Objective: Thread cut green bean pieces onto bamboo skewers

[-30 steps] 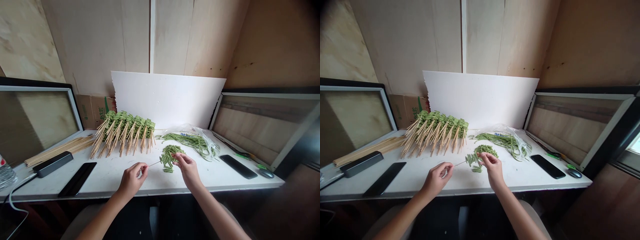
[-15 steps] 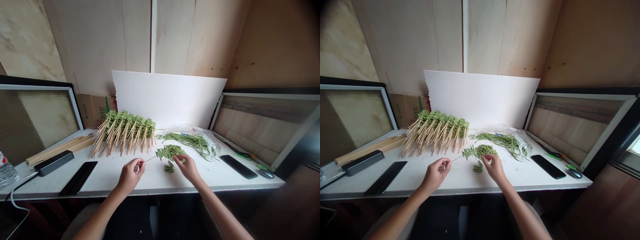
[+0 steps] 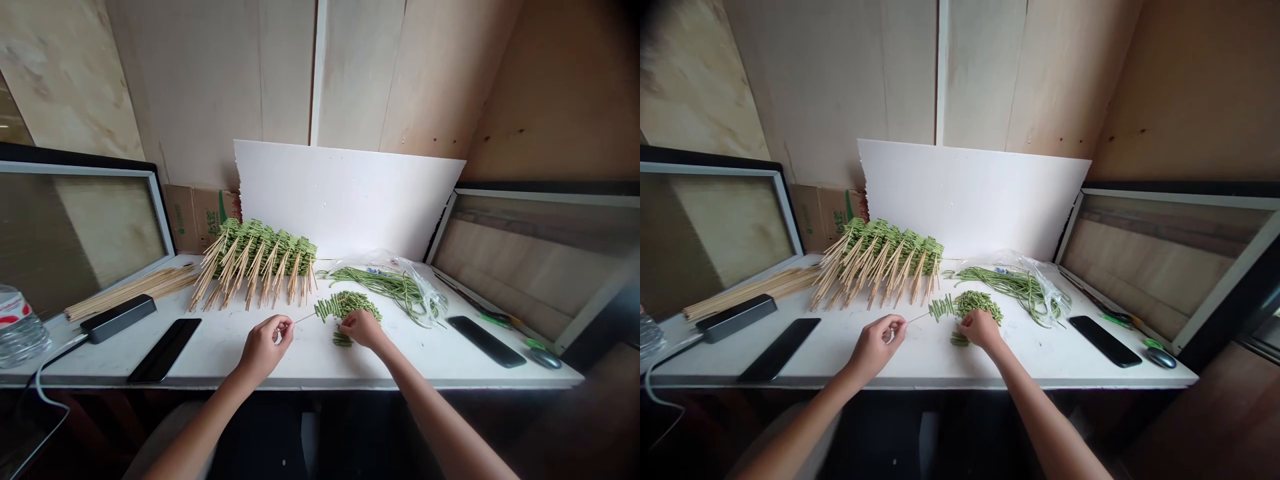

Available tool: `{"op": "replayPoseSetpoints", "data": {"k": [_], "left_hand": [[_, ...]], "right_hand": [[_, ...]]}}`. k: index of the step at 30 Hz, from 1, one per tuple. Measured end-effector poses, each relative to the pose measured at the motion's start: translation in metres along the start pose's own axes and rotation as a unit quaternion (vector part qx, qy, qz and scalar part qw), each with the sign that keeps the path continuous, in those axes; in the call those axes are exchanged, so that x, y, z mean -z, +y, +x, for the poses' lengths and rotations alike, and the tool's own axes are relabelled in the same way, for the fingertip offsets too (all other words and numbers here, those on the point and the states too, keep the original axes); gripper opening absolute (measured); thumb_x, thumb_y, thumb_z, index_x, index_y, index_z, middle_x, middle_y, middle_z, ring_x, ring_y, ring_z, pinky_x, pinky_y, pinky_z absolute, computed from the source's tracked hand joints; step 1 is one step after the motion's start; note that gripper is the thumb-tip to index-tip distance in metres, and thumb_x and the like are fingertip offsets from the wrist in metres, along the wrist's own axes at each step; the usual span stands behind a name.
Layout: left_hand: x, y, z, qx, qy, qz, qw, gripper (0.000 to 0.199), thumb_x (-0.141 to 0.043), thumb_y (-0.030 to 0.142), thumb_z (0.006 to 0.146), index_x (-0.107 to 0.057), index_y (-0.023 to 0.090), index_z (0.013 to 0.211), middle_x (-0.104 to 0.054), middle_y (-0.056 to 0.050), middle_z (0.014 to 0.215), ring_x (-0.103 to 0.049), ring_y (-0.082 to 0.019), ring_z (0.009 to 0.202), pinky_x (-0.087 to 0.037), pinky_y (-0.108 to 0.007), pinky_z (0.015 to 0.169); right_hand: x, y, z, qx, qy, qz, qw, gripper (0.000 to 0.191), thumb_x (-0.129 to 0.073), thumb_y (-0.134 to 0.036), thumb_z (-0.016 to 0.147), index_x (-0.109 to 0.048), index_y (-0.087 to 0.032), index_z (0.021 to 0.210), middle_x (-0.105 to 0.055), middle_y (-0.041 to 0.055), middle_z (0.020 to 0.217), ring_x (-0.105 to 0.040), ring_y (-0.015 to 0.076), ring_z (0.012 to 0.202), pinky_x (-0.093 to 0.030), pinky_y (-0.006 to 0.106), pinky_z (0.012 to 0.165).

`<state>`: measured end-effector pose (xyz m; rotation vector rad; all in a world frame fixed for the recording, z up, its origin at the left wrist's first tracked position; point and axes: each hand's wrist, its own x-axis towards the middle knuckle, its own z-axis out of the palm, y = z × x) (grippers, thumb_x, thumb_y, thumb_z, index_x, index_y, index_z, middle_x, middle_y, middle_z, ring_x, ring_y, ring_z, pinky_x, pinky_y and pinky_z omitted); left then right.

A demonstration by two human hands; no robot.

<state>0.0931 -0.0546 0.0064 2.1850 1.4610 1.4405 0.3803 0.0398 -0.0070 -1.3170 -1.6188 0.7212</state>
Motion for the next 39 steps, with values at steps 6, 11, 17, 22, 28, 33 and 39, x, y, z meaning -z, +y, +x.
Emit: {"op": "replayPoseSetpoints", "data": {"k": [6,11,17,22,28,33,39], "left_hand": [[0.005,-0.003,0.004,0.007,0.008,-0.001,1.0,0.014,-0.057,0.029,0.096,-0.065,0.019,0.092,-0.066,-0.001,0.075,-0.046,-0.011,0.055,-0.041,-0.022,0.057],[0.005,-0.003,0.003,0.011,0.004,-0.012,1.0,0.014,-0.057,0.029,0.096,-0.065,0.019,0.092,-0.066,-0.001,0.075,-0.047,-0.011,0.055,-0.041,-0.022,0.056],[0.001,0.001,0.0,0.009,-0.021,-0.038,0.999,0.013,-0.057,0.028,0.096,-0.065,0.018,0.092,-0.065,0.0,0.074,-0.046,-0.01,0.054,-0.039,-0.022,0.054],[-0.002,0.007,-0.003,0.009,-0.041,-0.063,0.997,0.015,-0.058,0.029,0.096,-0.066,0.018,0.09,-0.063,0.0,0.074,-0.041,-0.009,0.052,-0.034,-0.022,0.052],[-0.004,0.01,-0.005,0.019,-0.049,-0.075,0.996,0.015,-0.058,0.029,0.096,-0.067,0.017,0.092,-0.062,0.0,0.074,-0.041,-0.009,0.051,-0.034,-0.022,0.051],[-0.003,0.012,-0.004,0.02,-0.053,-0.073,0.996,0.015,-0.058,0.029,0.096,-0.067,0.017,0.092,-0.063,-0.001,0.074,-0.041,-0.009,0.051,-0.034,-0.022,0.051],[-0.001,0.015,-0.003,0.008,-0.049,-0.075,0.996,0.016,-0.059,0.029,0.095,-0.068,0.017,0.089,-0.065,-0.001,0.073,-0.041,-0.009,0.05,-0.034,-0.022,0.049]], "right_hand": [[0.013,-0.018,-0.005,-0.016,-0.046,-0.033,0.998,0.024,-0.087,-0.045,0.064,-0.079,-0.023,0.061,-0.075,0.0063,0.065,-0.063,0.0212,0.059,-0.042,0.031,0.055],[0.032,-0.036,-0.018,-0.053,-0.043,0.117,0.991,0.039,-0.085,-0.056,0.07,-0.081,-0.019,0.079,-0.076,0.0064,0.074,-0.062,0.0194,0.065,-0.041,0.029,0.057],[0.036,-0.041,-0.034,-0.084,-0.08,0.32,0.94,0.034,-0.083,-0.055,0.077,-0.077,-0.022,0.086,-0.073,0.0034,0.083,-0.062,0.0163,0.072,-0.046,0.025,0.061],[0.031,-0.041,-0.04,-0.104,-0.084,0.41,0.902,0.036,-0.082,-0.054,0.078,-0.077,-0.023,0.096,-0.077,0.0093,0.111,-0.069,0.0266,0.108,-0.057,0.033,0.081],[0.027,-0.04,-0.043,-0.121,-0.089,0.446,0.883,0.028,-0.084,-0.045,0.079,-0.077,-0.023,0.096,-0.078,0.0078,0.112,-0.072,0.0247,0.107,-0.058,0.033,0.083],[0.026,-0.037,-0.042,-0.118,-0.079,0.435,0.889,0.029,-0.084,-0.046,0.078,-0.078,-0.024,0.095,-0.078,0.0076,0.113,-0.073,0.0261,0.107,-0.059,0.033,0.078],[0.025,-0.036,-0.041,-0.121,-0.072,0.438,0.888,0.025,-0.084,-0.044,0.079,-0.078,-0.023,0.093,-0.079,0.0072,0.111,-0.072,0.0251,0.109,-0.059,0.029,0.074]]}}
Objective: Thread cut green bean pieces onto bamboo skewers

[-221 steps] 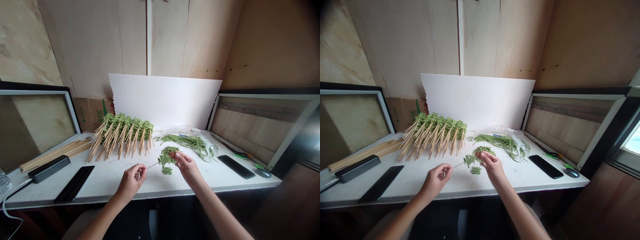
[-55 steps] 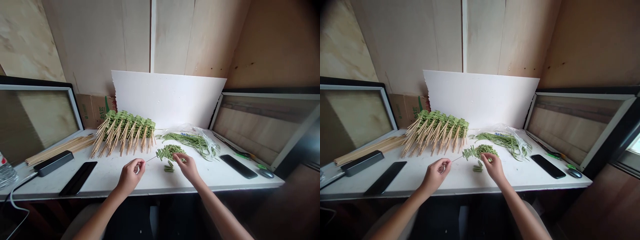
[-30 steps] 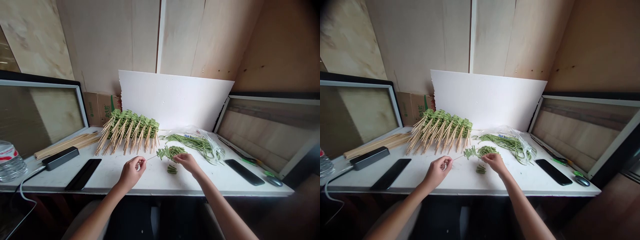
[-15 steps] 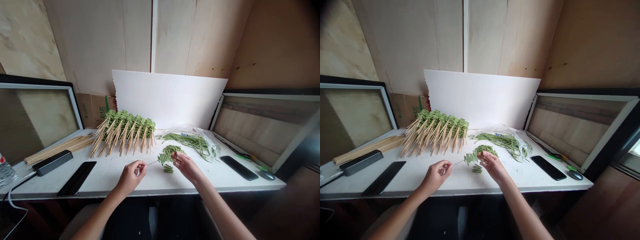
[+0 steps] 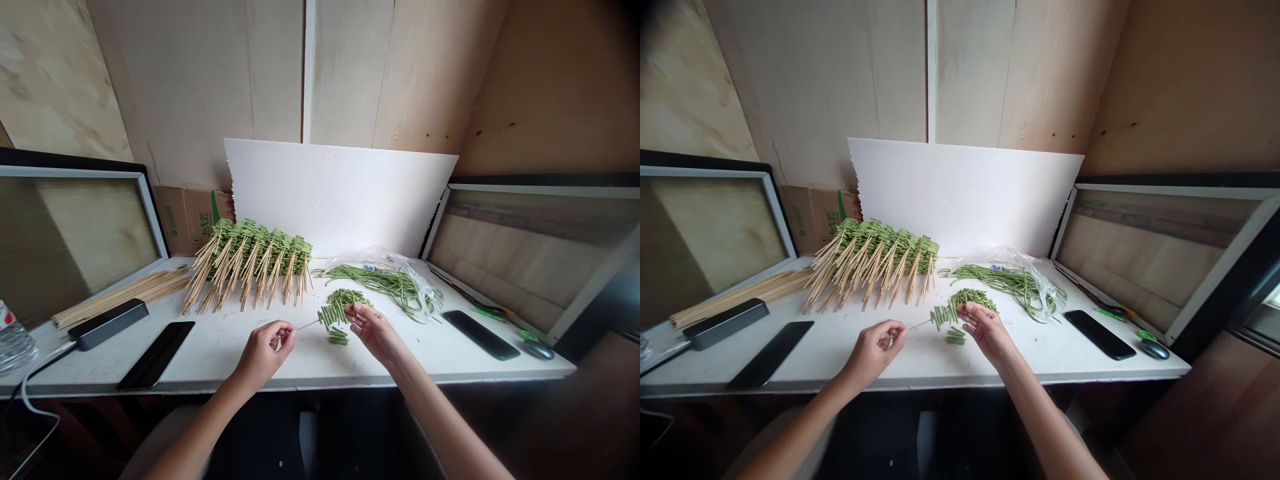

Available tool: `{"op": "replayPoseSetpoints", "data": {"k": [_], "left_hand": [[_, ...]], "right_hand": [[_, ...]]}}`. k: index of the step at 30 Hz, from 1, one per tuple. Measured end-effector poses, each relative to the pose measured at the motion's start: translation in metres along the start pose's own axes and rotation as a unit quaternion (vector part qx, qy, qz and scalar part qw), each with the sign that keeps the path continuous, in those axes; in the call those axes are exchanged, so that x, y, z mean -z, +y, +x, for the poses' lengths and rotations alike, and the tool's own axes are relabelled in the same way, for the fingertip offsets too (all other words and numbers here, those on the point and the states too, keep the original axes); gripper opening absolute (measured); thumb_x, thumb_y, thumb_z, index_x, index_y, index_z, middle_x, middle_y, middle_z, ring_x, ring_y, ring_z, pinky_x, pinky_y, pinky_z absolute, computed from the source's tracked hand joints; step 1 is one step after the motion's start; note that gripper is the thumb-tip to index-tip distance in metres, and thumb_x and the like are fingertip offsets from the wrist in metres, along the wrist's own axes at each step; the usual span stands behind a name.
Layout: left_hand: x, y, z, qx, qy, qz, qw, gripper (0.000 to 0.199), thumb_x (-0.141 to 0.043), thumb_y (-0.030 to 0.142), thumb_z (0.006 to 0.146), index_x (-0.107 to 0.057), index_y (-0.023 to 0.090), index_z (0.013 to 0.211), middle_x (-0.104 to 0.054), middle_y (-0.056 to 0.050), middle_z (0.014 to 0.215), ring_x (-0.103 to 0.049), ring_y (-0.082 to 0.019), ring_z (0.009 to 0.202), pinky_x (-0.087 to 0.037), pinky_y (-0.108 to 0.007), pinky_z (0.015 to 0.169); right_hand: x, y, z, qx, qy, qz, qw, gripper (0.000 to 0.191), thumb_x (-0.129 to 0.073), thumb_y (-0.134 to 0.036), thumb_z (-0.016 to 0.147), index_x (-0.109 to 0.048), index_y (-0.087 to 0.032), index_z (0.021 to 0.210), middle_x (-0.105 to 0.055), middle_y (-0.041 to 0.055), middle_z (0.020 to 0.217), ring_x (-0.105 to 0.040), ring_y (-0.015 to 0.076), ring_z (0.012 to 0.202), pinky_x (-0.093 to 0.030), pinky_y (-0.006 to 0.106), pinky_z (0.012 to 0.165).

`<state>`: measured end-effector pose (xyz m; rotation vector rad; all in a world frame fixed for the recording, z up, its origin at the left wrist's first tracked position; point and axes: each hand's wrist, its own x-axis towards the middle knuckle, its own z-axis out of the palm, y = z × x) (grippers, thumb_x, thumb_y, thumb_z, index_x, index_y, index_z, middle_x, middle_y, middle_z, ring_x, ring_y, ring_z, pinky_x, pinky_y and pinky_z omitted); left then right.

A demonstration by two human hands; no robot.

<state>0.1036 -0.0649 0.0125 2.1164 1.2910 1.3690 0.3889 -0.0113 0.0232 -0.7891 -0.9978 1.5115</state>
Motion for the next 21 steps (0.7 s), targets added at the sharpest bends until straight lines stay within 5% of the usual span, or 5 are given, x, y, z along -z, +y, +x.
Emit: {"op": "replayPoseSetpoints", "data": {"k": [10,21], "left_hand": [[0.001,0.001,0.0,0.0,-0.004,0.01,1.0,0.015,-0.059,0.027,0.096,-0.068,0.018,0.089,-0.064,-0.001,0.074,-0.039,-0.009,0.051,-0.033,-0.023,0.05],[0.003,-0.001,-0.002,-0.058,-0.001,0.064,0.996,0.013,-0.057,0.024,0.096,-0.068,0.021,0.091,-0.066,0.0,0.078,-0.049,-0.01,0.059,-0.037,-0.021,0.054]], "right_hand": [[-0.003,-0.005,-0.003,0.023,0.012,-0.031,0.999,0.029,-0.087,-0.048,0.074,-0.08,-0.023,0.088,-0.08,0.0093,0.106,-0.072,0.0282,0.107,-0.058,0.031,0.072],[-0.004,-0.013,-0.007,0.031,0.011,-0.058,0.998,0.028,-0.091,-0.042,0.07,-0.082,-0.019,0.083,-0.08,0.0085,0.092,-0.072,0.0218,0.092,-0.056,0.026,0.069]]}}
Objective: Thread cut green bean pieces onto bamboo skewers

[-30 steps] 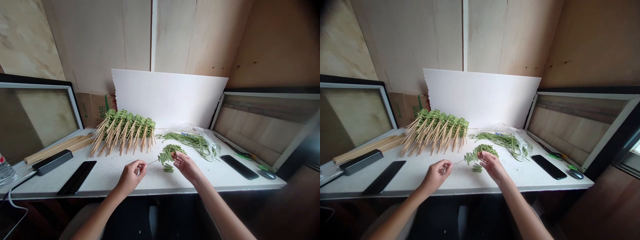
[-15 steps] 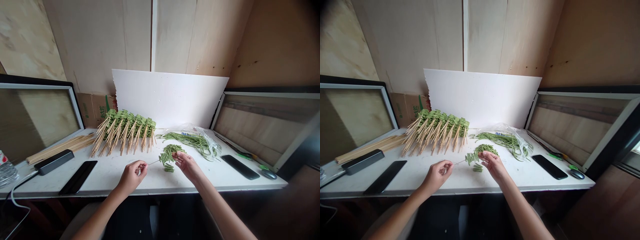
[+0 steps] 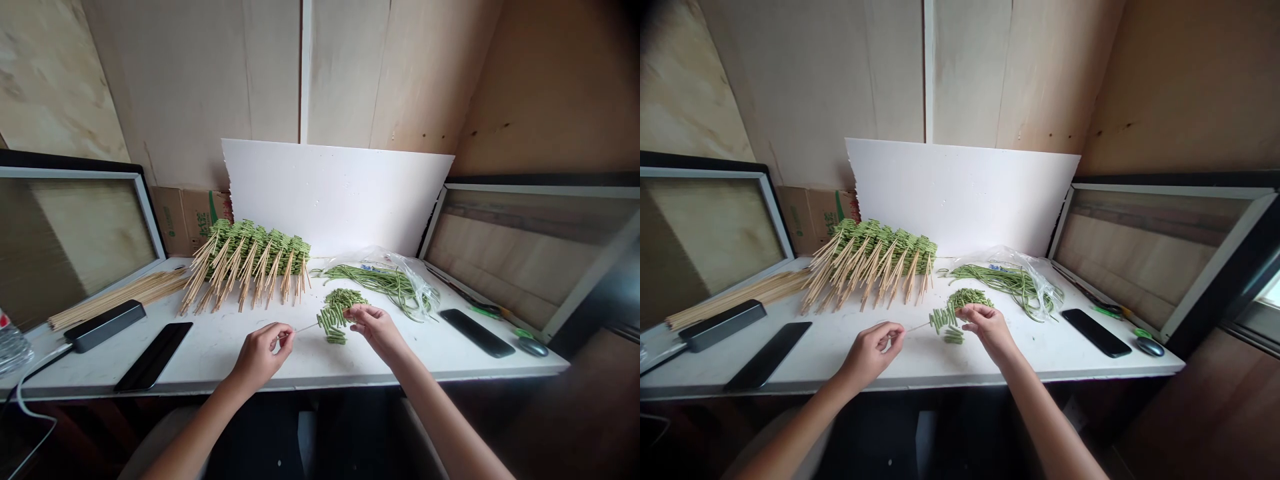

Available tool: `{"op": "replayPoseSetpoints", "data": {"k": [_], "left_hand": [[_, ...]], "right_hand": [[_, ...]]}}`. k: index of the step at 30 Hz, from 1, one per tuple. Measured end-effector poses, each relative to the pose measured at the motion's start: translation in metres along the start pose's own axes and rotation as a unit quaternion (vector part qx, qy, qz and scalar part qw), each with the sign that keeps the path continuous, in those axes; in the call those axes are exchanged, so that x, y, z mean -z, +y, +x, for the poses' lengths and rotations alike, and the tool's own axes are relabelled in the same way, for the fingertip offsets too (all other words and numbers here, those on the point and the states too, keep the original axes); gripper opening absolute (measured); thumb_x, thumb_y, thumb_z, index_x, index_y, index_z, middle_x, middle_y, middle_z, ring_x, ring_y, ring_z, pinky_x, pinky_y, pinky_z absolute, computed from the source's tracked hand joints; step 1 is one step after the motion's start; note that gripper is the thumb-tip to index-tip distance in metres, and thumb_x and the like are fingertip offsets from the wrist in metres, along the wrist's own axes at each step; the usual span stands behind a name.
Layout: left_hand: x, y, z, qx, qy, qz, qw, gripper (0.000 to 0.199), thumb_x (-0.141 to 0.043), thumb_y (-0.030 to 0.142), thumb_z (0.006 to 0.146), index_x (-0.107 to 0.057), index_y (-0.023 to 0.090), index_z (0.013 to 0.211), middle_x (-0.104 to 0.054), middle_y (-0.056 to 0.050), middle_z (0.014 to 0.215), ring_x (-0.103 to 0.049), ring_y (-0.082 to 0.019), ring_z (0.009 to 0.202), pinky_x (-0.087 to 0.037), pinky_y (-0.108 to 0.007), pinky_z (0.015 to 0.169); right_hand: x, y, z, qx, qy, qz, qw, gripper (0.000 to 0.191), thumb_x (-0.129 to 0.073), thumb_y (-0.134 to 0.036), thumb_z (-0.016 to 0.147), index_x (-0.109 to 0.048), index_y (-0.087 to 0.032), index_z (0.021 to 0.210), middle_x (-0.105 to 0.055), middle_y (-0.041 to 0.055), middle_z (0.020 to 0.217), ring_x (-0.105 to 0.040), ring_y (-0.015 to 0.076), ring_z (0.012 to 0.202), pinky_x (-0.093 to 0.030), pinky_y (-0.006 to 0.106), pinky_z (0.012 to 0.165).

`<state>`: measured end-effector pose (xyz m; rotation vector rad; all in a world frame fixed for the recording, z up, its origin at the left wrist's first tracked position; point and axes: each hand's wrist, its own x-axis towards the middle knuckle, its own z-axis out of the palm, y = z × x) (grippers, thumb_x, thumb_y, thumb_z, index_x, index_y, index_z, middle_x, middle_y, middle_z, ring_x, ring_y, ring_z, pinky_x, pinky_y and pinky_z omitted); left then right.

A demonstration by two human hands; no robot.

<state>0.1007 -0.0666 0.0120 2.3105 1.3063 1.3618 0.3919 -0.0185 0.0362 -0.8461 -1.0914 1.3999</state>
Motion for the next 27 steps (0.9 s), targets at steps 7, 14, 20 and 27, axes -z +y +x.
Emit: {"op": "replayPoseSetpoints", "data": {"k": [7,14,20,27], "left_hand": [[-0.002,-0.003,-0.001,0.007,0.02,-0.012,1.0,0.012,-0.057,0.025,0.097,-0.067,0.019,0.093,-0.064,-0.001,0.078,-0.041,-0.01,0.056,-0.037,-0.021,0.053],[-0.004,-0.001,0.0,-0.013,0.048,0.004,0.999,0.011,-0.058,0.025,0.098,-0.067,0.019,0.094,-0.063,0.0,0.077,-0.039,-0.009,0.054,-0.035,-0.021,0.052],[-0.01,0.003,-0.004,-0.052,0.071,0.026,0.996,0.01,-0.056,0.02,0.099,-0.066,0.019,0.098,-0.063,0.0,0.078,-0.044,-0.009,0.056,-0.039,-0.021,0.056],[-0.017,0.005,-0.008,-0.057,0.079,0.008,0.995,0.009,-0.057,0.019,0.099,-0.065,0.019,0.1,-0.063,0.0,0.078,-0.048,-0.009,0.057,-0.039,-0.019,0.055]], "right_hand": [[-0.007,-0.003,-0.003,0.019,0.022,0.008,1.0,0.032,-0.09,-0.046,0.071,-0.083,-0.021,0.09,-0.08,0.0102,0.098,-0.072,0.0262,0.1,-0.057,0.029,0.071],[-0.017,0.001,-0.006,0.056,0.077,-0.028,0.995,0.036,-0.088,-0.05,0.072,-0.082,-0.02,0.09,-0.079,0.0106,0.098,-0.069,0.0307,0.109,-0.058,0.034,0.077],[-0.026,0.009,-0.009,0.075,0.126,0.012,0.989,0.037,-0.089,-0.05,0.071,-0.082,-0.02,0.091,-0.079,0.0108,0.103,-0.068,0.0309,0.111,-0.057,0.036,0.082],[-0.031,0.01,-0.013,0.079,0.14,0.025,0.987,0.037,-0.09,-0.049,0.069,-0.082,-0.02,0.091,-0.079,0.0109,0.102,-0.068,0.0324,0.112,-0.057,0.035,0.078]]}}
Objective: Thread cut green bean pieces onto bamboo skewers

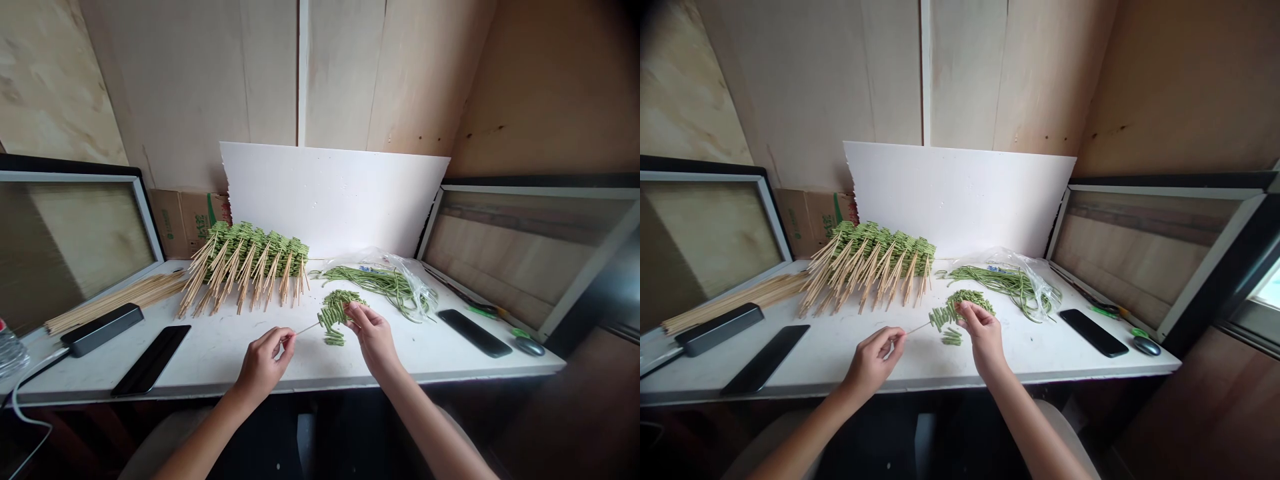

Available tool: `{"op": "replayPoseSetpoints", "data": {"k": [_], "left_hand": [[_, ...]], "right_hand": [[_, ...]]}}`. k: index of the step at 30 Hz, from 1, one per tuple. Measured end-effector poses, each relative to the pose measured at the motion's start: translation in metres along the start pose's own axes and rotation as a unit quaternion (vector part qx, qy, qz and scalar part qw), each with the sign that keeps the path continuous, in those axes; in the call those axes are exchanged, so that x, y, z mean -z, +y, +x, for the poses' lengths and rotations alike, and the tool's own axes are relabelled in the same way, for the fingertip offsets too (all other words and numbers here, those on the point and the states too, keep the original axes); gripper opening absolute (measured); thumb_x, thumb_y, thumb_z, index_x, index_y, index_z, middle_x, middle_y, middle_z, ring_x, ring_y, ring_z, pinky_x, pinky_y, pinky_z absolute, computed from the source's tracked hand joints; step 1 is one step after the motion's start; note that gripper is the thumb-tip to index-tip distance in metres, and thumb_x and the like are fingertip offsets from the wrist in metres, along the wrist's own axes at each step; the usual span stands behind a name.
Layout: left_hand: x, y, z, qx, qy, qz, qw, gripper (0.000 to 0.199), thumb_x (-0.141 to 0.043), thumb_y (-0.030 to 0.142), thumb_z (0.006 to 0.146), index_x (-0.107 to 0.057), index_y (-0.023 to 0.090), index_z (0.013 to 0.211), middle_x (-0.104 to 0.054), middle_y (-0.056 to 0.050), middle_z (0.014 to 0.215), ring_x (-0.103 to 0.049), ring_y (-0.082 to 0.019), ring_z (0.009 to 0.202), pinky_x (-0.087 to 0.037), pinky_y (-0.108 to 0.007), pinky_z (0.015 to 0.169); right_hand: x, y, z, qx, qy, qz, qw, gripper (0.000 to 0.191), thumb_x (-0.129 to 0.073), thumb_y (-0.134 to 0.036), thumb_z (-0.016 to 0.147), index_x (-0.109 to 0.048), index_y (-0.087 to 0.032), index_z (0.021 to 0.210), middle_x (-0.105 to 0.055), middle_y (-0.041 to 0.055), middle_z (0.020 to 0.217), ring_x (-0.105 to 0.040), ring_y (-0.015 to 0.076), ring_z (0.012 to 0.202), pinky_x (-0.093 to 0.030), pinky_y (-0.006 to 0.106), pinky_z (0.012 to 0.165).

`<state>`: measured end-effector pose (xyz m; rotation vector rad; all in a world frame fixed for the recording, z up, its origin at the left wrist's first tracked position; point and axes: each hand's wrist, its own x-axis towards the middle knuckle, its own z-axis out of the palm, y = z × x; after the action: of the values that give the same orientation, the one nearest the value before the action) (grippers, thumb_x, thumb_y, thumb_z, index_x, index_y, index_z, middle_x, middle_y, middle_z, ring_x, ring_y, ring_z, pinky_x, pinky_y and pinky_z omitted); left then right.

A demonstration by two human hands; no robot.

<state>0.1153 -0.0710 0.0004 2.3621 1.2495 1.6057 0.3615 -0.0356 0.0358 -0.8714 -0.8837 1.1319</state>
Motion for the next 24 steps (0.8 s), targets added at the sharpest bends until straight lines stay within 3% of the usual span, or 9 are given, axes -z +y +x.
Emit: {"op": "replayPoseSetpoints", "data": {"k": [14,20,24], "left_hand": [[-0.005,-0.003,-0.006,-0.004,0.007,0.007,1.0,0.009,-0.056,0.019,0.099,-0.065,0.02,0.101,-0.063,0.0,0.077,-0.04,-0.009,0.052,-0.038,-0.021,0.054],[-0.004,-0.002,-0.006,-0.004,0.006,0.005,1.0,0.009,-0.056,0.021,0.099,-0.065,0.019,0.1,-0.062,0.0,0.076,-0.039,-0.009,0.052,-0.037,-0.022,0.055],[-0.004,0.0,-0.006,0.004,0.001,0.001,1.0,0.009,-0.056,0.021,0.1,-0.065,0.019,0.099,-0.062,0.0,0.076,-0.038,-0.009,0.052,-0.037,-0.022,0.054]], "right_hand": [[-0.003,0.009,-0.005,-0.008,0.021,0.04,0.999,0.036,-0.09,-0.047,0.07,-0.082,-0.021,0.094,-0.08,0.0085,0.102,-0.068,0.0294,0.113,-0.054,0.04,0.098],[-0.003,0.012,-0.005,0.0,0.018,0.046,0.999,0.039,-0.09,-0.048,0.069,-0.081,-0.019,0.096,-0.08,0.0098,0.103,-0.069,0.0313,0.112,-0.054,0.044,0.1],[-0.003,0.013,-0.006,0.001,0.019,0.043,0.999,0.035,-0.089,-0.047,0.071,-0.081,-0.021,0.094,-0.08,0.0085,0.103,-0.07,0.0289,0.11,-0.056,0.041,0.099]]}}
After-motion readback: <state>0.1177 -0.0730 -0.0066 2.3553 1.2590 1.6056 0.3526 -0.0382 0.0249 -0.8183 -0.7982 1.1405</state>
